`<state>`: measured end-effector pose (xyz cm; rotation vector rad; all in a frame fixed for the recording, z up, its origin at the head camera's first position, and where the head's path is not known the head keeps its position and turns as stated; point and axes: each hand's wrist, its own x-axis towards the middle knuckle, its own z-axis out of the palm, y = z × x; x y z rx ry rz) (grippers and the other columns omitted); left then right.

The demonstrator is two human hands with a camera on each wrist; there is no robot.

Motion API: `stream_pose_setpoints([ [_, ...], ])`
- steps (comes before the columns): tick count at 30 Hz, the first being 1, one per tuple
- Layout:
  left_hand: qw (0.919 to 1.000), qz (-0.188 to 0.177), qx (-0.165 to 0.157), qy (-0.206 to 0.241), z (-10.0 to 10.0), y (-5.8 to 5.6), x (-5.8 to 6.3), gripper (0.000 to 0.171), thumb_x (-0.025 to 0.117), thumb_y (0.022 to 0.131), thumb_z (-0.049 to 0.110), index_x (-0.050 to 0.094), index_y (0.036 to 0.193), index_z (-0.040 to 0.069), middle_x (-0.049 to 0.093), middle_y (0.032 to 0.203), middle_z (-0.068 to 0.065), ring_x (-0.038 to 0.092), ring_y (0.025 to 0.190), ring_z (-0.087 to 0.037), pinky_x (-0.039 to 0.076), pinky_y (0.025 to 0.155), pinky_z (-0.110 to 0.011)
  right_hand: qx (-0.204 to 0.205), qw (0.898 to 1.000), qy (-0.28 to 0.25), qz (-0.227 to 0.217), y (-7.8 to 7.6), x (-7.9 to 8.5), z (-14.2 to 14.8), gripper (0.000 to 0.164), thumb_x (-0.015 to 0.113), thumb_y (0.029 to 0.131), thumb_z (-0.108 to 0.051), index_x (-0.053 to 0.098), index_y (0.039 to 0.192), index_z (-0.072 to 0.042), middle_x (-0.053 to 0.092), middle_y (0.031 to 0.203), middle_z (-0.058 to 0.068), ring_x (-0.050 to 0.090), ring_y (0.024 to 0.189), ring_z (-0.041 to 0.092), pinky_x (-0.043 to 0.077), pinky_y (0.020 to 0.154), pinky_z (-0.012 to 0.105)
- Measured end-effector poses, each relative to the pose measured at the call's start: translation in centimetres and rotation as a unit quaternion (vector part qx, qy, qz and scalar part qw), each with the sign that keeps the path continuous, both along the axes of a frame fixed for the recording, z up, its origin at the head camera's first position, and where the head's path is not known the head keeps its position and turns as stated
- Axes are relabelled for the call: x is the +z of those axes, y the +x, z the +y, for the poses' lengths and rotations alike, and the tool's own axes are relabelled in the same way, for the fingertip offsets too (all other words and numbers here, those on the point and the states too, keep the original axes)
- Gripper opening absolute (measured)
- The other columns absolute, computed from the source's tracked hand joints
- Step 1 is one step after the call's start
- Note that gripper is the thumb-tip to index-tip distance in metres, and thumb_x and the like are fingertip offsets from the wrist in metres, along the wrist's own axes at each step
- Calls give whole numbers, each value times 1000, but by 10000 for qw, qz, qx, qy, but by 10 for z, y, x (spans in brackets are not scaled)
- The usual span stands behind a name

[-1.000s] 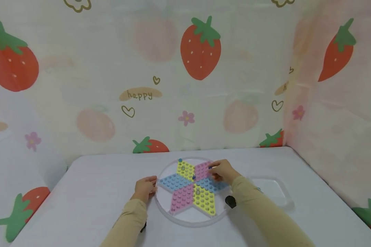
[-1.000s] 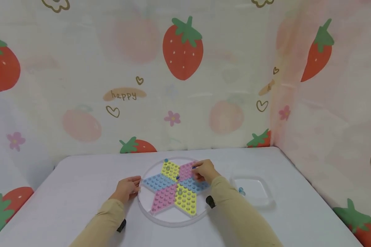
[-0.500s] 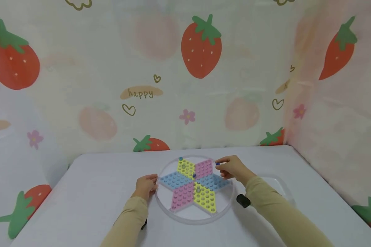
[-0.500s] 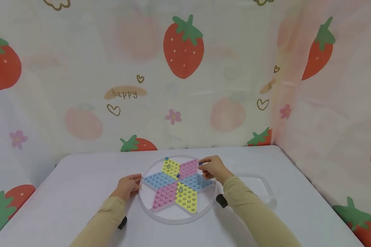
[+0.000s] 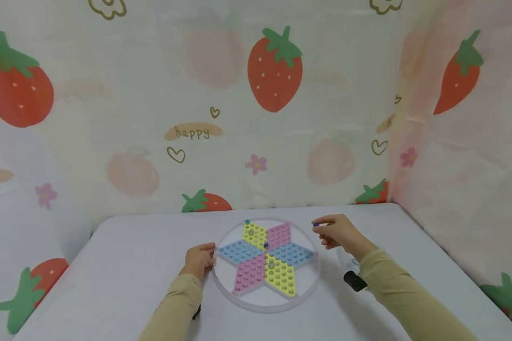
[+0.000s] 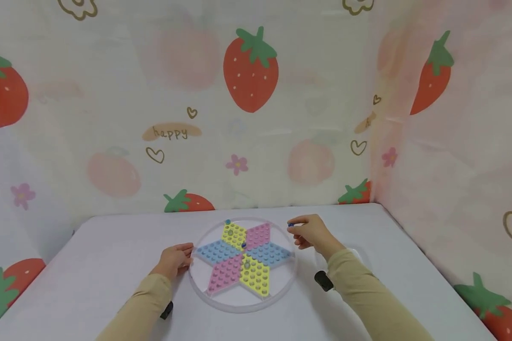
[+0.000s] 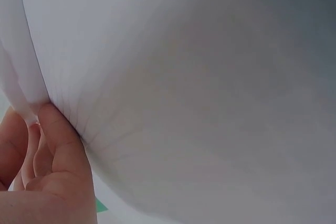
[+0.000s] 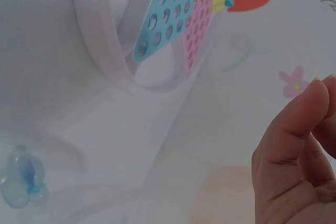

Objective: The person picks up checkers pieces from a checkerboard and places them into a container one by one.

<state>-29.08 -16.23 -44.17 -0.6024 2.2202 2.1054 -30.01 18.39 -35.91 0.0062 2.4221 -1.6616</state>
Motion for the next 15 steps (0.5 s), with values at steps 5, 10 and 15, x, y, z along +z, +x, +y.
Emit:
stream_pose_setpoints([
  [5, 10000, -64, -37, -43, 0, 0, 0, 54, 48, 81, -24, 50, 134, -11, 48, 137, -26, 51, 119, -32, 44, 63, -23, -43, 9999, 122, 67, 6, 4, 15, 40, 65, 93, -10, 57, 128, 7, 55, 69, 7, 54, 49, 9, 50, 52, 24],
  [10, 9999, -135, 16, 9, 1, -1, -4, 54, 49, 81, -24, 51, 133, -10, 49, 136, -26, 52, 118, -31, 45, 65, -24, -54, 9994, 313, 148, 13, 5, 30, 39, 65, 92, -9, 57, 126, 9, 54, 69, 6, 53, 49, 10, 50, 51, 25],
  [15, 9999, -98, 35, 0, -2, -5, -3, 54, 50, 81, -24, 52, 133, -10, 49, 136, -26, 51, 122, -34, 45, 66, -25, -62, 9987, 463, 190, 15, 6, 42, 39, 65, 92, -10, 58, 126, 9, 56, 71, 6, 54, 50, 11, 49, 51, 26],
])
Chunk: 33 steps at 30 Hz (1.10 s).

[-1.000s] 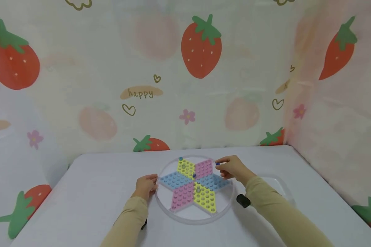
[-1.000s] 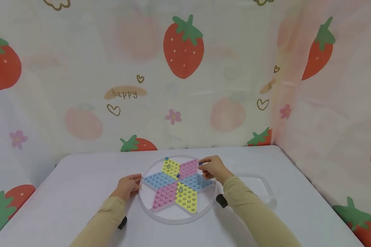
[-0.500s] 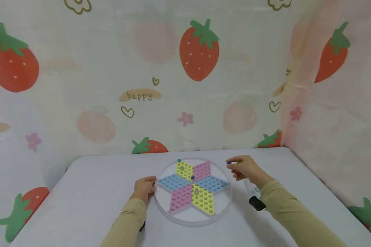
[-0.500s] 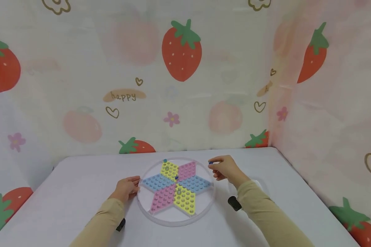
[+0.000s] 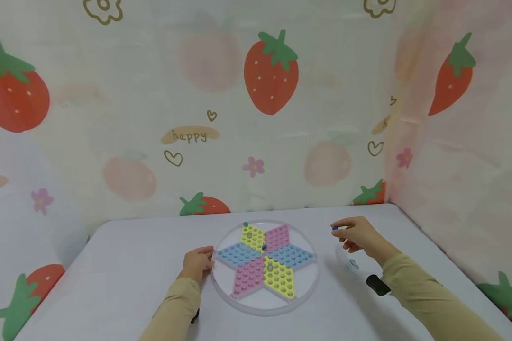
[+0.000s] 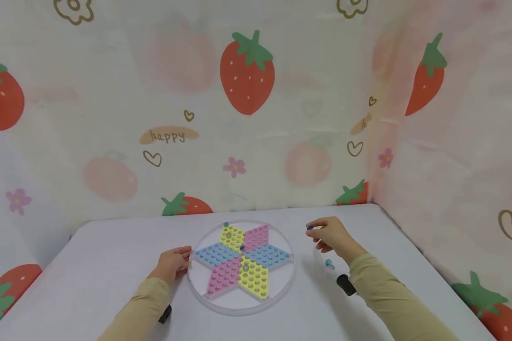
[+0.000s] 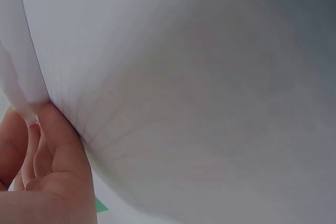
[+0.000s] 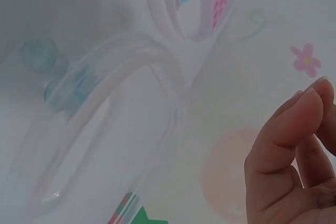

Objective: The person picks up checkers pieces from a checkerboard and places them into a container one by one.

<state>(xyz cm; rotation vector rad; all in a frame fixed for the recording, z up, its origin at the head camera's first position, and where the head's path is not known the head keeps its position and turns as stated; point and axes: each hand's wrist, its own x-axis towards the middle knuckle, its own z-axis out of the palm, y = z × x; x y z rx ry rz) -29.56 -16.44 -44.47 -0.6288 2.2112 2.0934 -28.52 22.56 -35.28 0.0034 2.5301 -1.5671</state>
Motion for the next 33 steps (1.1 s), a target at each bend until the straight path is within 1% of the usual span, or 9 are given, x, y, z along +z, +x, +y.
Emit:
stream_pose_setpoints([
  [7, 9999, -94, -46, -21, -2, 0, -1, 53, 50, 83, -22, 51, 134, -9, 49, 137, -25, 50, 123, -34, 46, 67, -25, -103, 9993, 340, -120, 1, -3, 13, 40, 65, 93, -13, 57, 126, 8, 60, 82, 10, 59, 58, 14, 50, 56, 27],
  [12, 9999, -93, 8, -66, -2, 0, 0, 51, 49, 84, -21, 52, 133, -9, 49, 137, -25, 51, 121, -33, 46, 68, -25, -218, 9989, 246, -326, -1, -10, 22, 40, 66, 92, -13, 57, 125, 7, 61, 84, 10, 59, 60, 15, 49, 57, 28],
  [16, 10000, -46, 3, -30, 0, 1, 0, 52, 49, 83, -22, 52, 133, -10, 49, 137, -26, 52, 117, -31, 45, 65, -23, -299, 9983, 201, -458, -2, -16, 30, 42, 66, 92, -13, 55, 127, 8, 62, 89, 13, 60, 63, 16, 48, 57, 29],
  [19, 10000, -22, -30, -4, 0, 3, 2, 53, 48, 81, -23, 51, 133, -11, 49, 137, -26, 52, 117, -31, 45, 64, -22, -333, 9977, 209, -554, -2, -20, 36, 42, 65, 92, -13, 54, 127, 9, 63, 94, 15, 60, 66, 17, 49, 60, 30],
  [25, 10000, -29, -41, -12, 0, 4, 6, 54, 47, 81, -23, 51, 134, -10, 48, 137, -26, 52, 116, -29, 44, 63, -23, -355, 9963, 277, -732, -8, -29, 47, 43, 63, 93, -12, 52, 128, 10, 64, 101, 19, 61, 74, 20, 49, 64, 33],
  [28, 10000, -29, -20, -30, 1, 5, 9, 53, 48, 81, -22, 52, 133, -10, 49, 137, -25, 53, 113, -29, 44, 63, -23, -413, 9947, 273, -898, -11, -33, 50, 42, 63, 93, -13, 52, 128, 10, 63, 100, 19, 61, 75, 21, 48, 65, 33],
  [33, 10000, -33, -40, -74, 2, 8, 11, 54, 49, 81, -23, 52, 133, -10, 49, 136, -25, 53, 118, -31, 46, 65, -23, -533, 9909, 306, -1195, -16, -41, 54, 39, 64, 93, -12, 55, 125, 9, 63, 97, 17, 61, 75, 21, 49, 66, 33],
])
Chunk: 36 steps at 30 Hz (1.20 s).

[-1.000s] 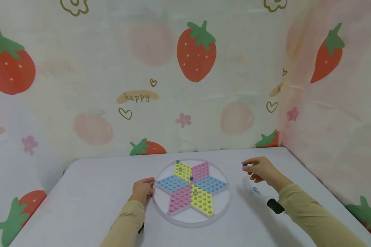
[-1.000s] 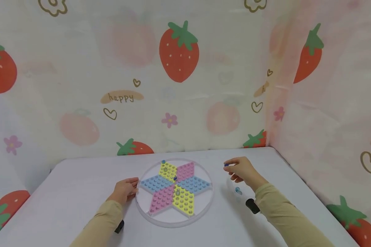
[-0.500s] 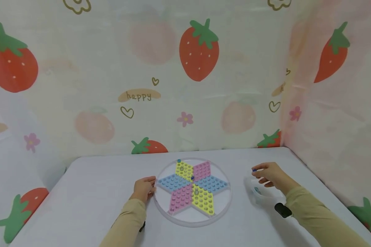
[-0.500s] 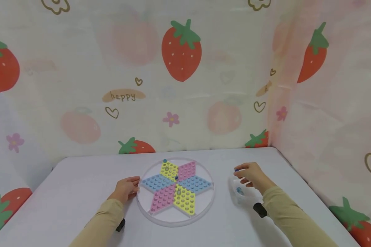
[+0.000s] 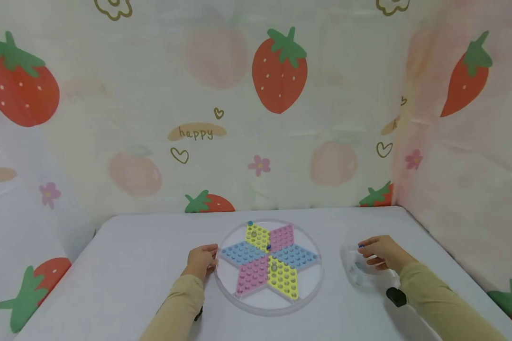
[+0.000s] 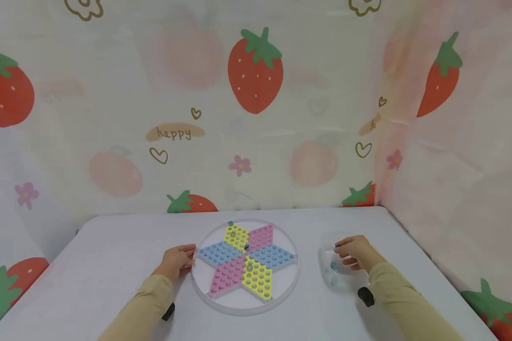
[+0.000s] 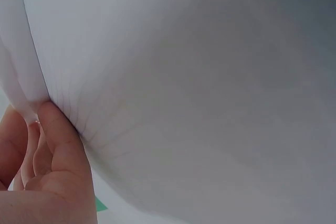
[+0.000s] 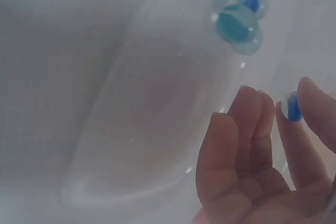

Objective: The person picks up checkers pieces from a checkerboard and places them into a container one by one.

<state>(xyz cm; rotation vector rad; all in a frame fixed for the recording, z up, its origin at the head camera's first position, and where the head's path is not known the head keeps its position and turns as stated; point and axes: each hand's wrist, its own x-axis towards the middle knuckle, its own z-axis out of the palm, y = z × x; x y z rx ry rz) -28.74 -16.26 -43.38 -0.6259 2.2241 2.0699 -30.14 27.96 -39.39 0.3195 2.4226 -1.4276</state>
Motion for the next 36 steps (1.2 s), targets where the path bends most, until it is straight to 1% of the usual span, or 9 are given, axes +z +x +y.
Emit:
stream_pose_setpoints([
  [6, 9999, 53, 3, 104, 0, -2, -5, 56, 47, 80, -25, 51, 134, -10, 48, 137, -26, 51, 118, -30, 44, 63, -22, -152, 9998, 27, -112, -5, -10, 3, 39, 65, 92, -11, 56, 124, 8, 62, 95, 17, 60, 76, 21, 48, 68, 33],
  [10, 9999, 31, 10, 116, 0, -1, -5, 56, 48, 79, -25, 51, 133, -11, 49, 136, -26, 52, 120, -32, 45, 64, -22, -257, 9995, 50, -184, -5, -14, 5, 36, 65, 91, -9, 57, 122, 9, 61, 90, 14, 58, 73, 19, 46, 67, 31],
  [14, 9999, -50, 76, 118, 1, 0, -5, 55, 47, 80, -26, 51, 133, -11, 50, 136, -26, 52, 121, -33, 45, 65, -23, -265, 9994, 184, -160, -4, -16, 5, 33, 65, 91, -8, 58, 119, 9, 61, 86, 11, 56, 71, 19, 46, 65, 30],
  [20, 9998, 39, 74, 161, 1, -2, -6, 55, 48, 80, -27, 51, 133, -12, 49, 136, -28, 53, 116, -32, 45, 64, -22, -170, 9996, 226, -59, -6, -18, 5, 35, 63, 92, -7, 57, 121, 11, 59, 83, 9, 56, 69, 17, 47, 64, 29],
  [25, 9998, 31, 50, 175, -2, -7, -7, 53, 49, 81, -25, 52, 132, -12, 50, 135, -28, 52, 120, -34, 47, 70, -26, -268, 9995, 157, -40, -9, -17, 5, 35, 62, 93, -8, 57, 120, 13, 59, 83, 10, 56, 71, 18, 48, 65, 29],
  [28, 9999, 6, 21, 105, -5, -10, -11, 52, 51, 79, -24, 56, 128, -10, 55, 132, -26, 57, 115, -32, 48, 70, -28, -277, 9996, 8, 29, -9, -16, 5, 36, 62, 93, -6, 54, 121, 15, 60, 82, 8, 57, 70, 17, 49, 65, 30],
  [31, 9999, 50, -39, 87, -5, -9, -14, 52, 52, 78, -24, 57, 127, -10, 55, 131, -27, 57, 114, -32, 48, 71, -29, -212, 9992, -296, 174, -7, -14, 5, 36, 61, 93, -5, 52, 120, 18, 61, 79, 6, 59, 67, 15, 50, 64, 29],
  [34, 9997, 125, -29, 190, -4, -7, -14, 52, 51, 78, -25, 55, 129, -11, 53, 133, -28, 54, 118, -35, 47, 72, -30, -141, 9969, -655, 406, -4, -10, 0, 35, 59, 94, -5, 52, 119, 19, 62, 77, 5, 60, 65, 14, 52, 63, 27],
  [36, 9996, 135, 12, 248, -2, -6, -12, 53, 49, 80, -25, 51, 132, -12, 49, 136, -28, 49, 124, -37, 47, 74, -29, -112, 9948, -824, 590, -3, -5, -6, 36, 58, 95, -6, 51, 121, 18, 63, 78, 5, 60, 65, 13, 53, 63, 27],
])
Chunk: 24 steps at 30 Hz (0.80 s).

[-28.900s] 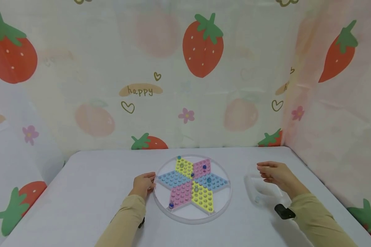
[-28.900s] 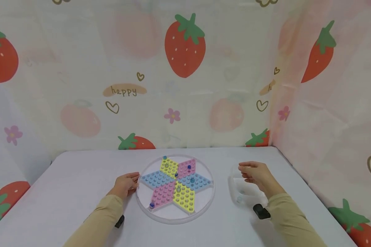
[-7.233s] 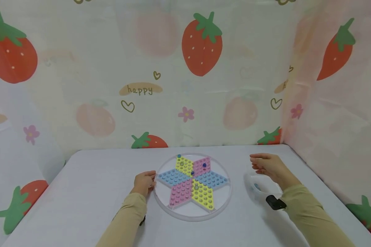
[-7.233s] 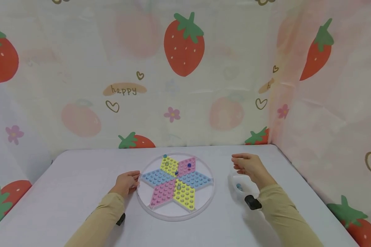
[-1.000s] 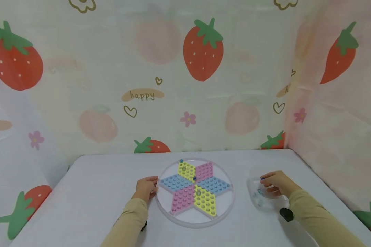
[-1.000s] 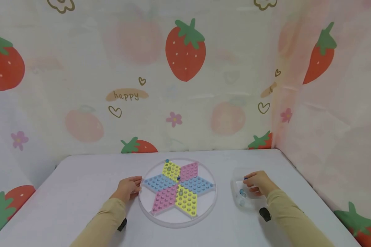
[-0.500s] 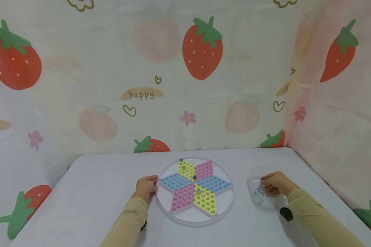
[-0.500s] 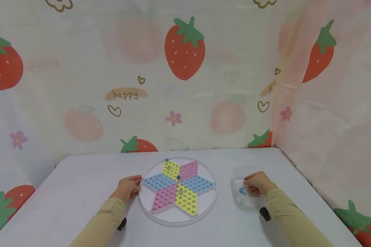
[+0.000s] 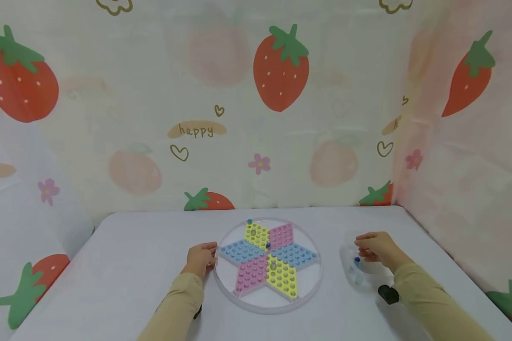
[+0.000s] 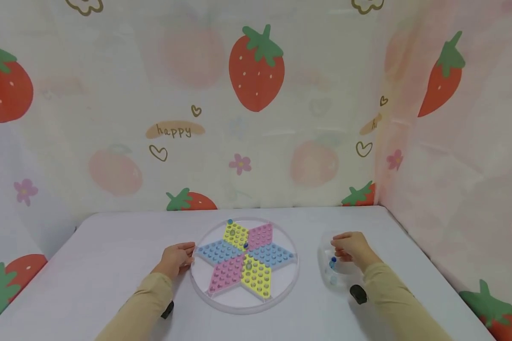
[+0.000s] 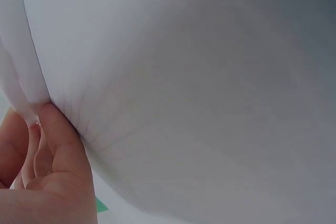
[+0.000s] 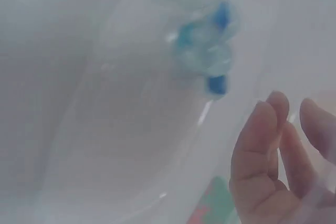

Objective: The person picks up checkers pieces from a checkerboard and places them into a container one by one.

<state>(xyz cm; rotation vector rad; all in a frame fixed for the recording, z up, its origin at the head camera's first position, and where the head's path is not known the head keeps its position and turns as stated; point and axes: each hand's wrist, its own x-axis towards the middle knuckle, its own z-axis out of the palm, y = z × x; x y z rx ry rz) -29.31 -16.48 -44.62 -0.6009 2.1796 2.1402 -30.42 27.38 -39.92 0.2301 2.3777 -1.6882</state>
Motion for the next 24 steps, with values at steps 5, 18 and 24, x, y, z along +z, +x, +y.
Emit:
stream_pose_setpoints([
  [5, 10000, -61, 26, -29, 2, 1, 4, 53, 48, 82, -25, 49, 134, -12, 46, 138, -28, 48, 124, -36, 46, 71, -25, -104, 9995, -180, 244, 2, 17, -19, 41, 58, 96, -10, 48, 126, 16, 63, 78, 4, 61, 65, 12, 53, 62, 26],
  [18, 9998, -191, 98, -49, 1, 0, 5, 53, 48, 83, -23, 51, 134, -10, 48, 138, -25, 47, 126, -34, 45, 75, -29, 231, 9973, -520, 454, 8, 28, -70, 43, 61, 96, -14, 50, 129, 12, 62, 85, 9, 62, 70, 13, 53, 65, 26],
  [24, 9997, -213, 82, -59, 2, 1, 4, 52, 48, 83, -23, 51, 134, -10, 47, 138, -26, 47, 126, -34, 44, 71, -27, 526, 9939, -781, 576, 9, 20, -87, 43, 61, 96, -13, 51, 129, 13, 61, 84, 7, 62, 71, 13, 53, 65, 26],
])
